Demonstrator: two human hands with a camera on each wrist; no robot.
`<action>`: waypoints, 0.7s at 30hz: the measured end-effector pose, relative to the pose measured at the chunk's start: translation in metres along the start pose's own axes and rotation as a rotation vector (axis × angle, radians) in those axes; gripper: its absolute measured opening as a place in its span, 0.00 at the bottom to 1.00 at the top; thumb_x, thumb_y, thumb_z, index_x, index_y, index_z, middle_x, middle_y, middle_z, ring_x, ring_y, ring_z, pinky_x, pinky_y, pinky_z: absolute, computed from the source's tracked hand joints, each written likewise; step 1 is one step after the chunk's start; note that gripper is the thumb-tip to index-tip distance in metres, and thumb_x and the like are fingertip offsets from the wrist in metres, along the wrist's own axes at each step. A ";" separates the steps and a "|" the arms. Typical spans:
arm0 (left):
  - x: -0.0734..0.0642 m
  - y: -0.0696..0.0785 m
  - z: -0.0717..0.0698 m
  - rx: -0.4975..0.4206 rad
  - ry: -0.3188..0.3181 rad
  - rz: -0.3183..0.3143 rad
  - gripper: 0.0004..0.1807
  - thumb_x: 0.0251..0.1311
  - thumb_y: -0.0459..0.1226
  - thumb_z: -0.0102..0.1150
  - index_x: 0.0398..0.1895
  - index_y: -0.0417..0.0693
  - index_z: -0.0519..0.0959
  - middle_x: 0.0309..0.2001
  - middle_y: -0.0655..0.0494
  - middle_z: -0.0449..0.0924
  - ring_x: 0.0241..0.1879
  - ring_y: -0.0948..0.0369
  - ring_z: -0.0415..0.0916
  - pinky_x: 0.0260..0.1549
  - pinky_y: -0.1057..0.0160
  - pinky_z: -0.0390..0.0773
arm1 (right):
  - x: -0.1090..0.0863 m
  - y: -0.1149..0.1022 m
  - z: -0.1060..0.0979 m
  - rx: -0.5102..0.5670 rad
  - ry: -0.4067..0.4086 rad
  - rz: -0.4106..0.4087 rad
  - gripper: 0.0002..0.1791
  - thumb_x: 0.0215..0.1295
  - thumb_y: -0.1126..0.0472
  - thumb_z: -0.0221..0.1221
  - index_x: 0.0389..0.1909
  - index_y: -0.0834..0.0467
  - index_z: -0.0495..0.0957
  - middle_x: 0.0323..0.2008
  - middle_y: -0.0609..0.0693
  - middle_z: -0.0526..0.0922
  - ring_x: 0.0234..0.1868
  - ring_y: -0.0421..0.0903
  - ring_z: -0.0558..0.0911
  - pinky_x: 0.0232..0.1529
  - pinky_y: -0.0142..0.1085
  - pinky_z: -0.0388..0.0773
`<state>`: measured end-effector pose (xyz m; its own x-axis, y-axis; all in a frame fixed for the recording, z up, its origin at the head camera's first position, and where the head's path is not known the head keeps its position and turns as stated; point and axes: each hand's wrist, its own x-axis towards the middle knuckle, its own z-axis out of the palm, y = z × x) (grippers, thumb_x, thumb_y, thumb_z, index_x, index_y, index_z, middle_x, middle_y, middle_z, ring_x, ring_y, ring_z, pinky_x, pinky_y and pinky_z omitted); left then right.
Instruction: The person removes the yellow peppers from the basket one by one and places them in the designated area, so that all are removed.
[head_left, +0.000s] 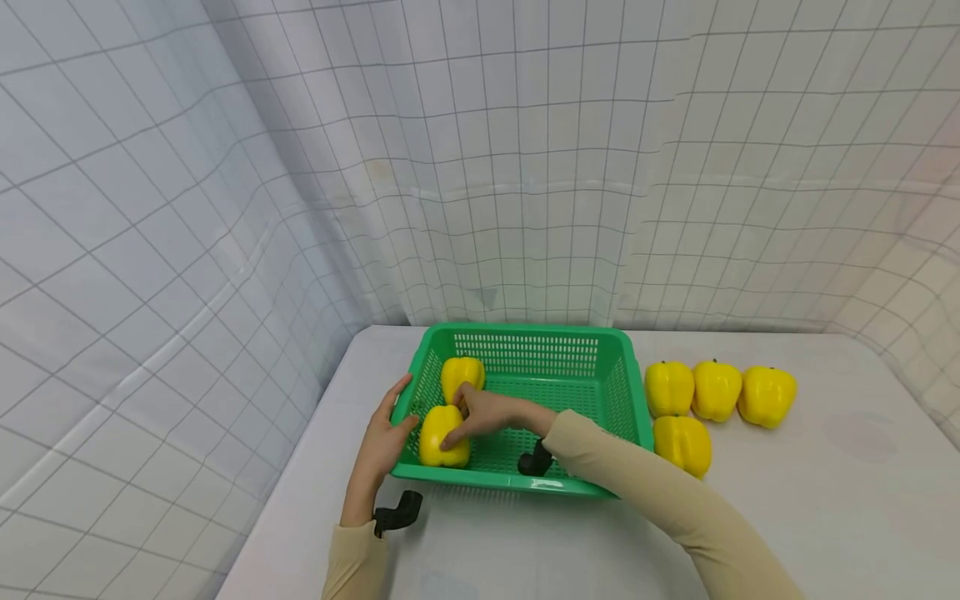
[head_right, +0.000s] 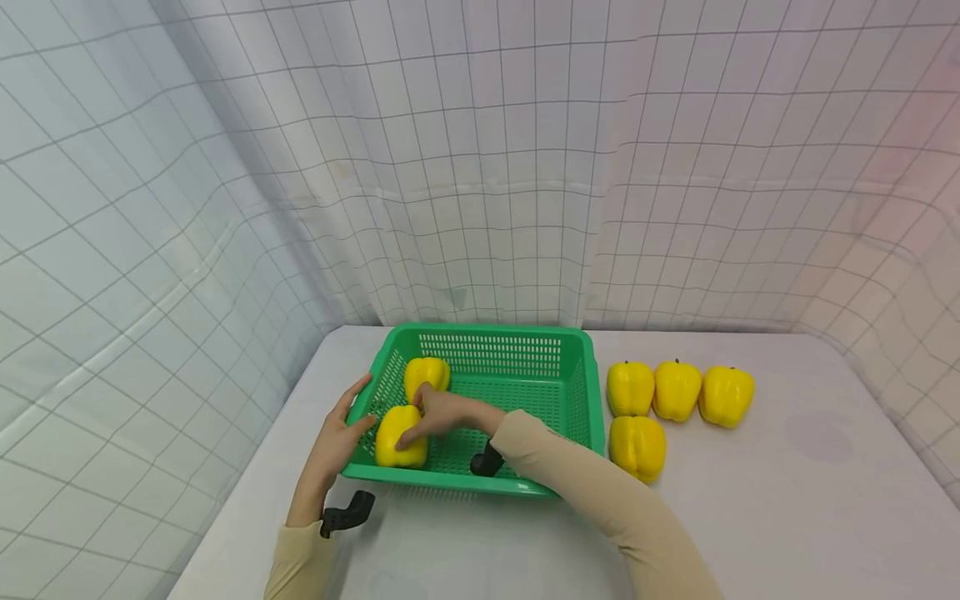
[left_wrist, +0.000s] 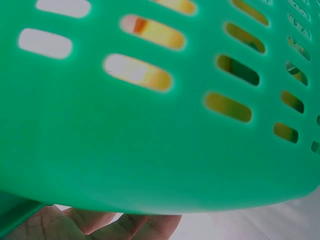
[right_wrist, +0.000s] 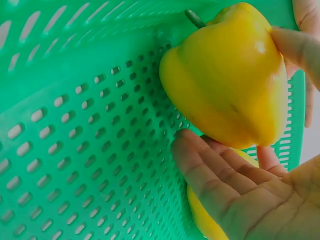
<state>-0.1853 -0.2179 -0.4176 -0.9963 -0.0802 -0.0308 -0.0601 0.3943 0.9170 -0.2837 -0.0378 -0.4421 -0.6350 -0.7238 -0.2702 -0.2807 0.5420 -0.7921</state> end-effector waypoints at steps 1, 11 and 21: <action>0.000 0.000 0.000 0.000 0.000 0.001 0.32 0.67 0.29 0.46 0.74 0.50 0.54 0.67 0.34 0.57 0.53 0.44 0.65 0.47 0.47 0.66 | 0.000 0.000 0.000 0.017 0.005 -0.002 0.34 0.51 0.47 0.69 0.50 0.58 0.62 0.36 0.52 0.73 0.35 0.45 0.72 0.35 0.34 0.69; 0.001 -0.001 0.000 0.014 0.001 -0.002 0.32 0.67 0.30 0.47 0.74 0.50 0.54 0.64 0.33 0.60 0.51 0.44 0.67 0.45 0.49 0.67 | 0.002 0.004 0.002 0.140 -0.006 0.019 0.36 0.52 0.50 0.69 0.55 0.59 0.60 0.37 0.55 0.74 0.33 0.47 0.75 0.37 0.39 0.73; 0.000 0.001 0.000 0.002 0.002 -0.009 0.32 0.67 0.30 0.47 0.74 0.50 0.54 0.62 0.33 0.62 0.48 0.45 0.68 0.43 0.49 0.70 | -0.005 0.005 -0.002 0.185 -0.036 0.032 0.39 0.52 0.49 0.69 0.58 0.59 0.59 0.44 0.54 0.71 0.37 0.46 0.75 0.43 0.44 0.75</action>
<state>-0.1853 -0.2173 -0.4170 -0.9956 -0.0855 -0.0385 -0.0694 0.3956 0.9158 -0.2836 -0.0305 -0.4438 -0.6140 -0.7241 -0.3141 -0.1210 0.4797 -0.8691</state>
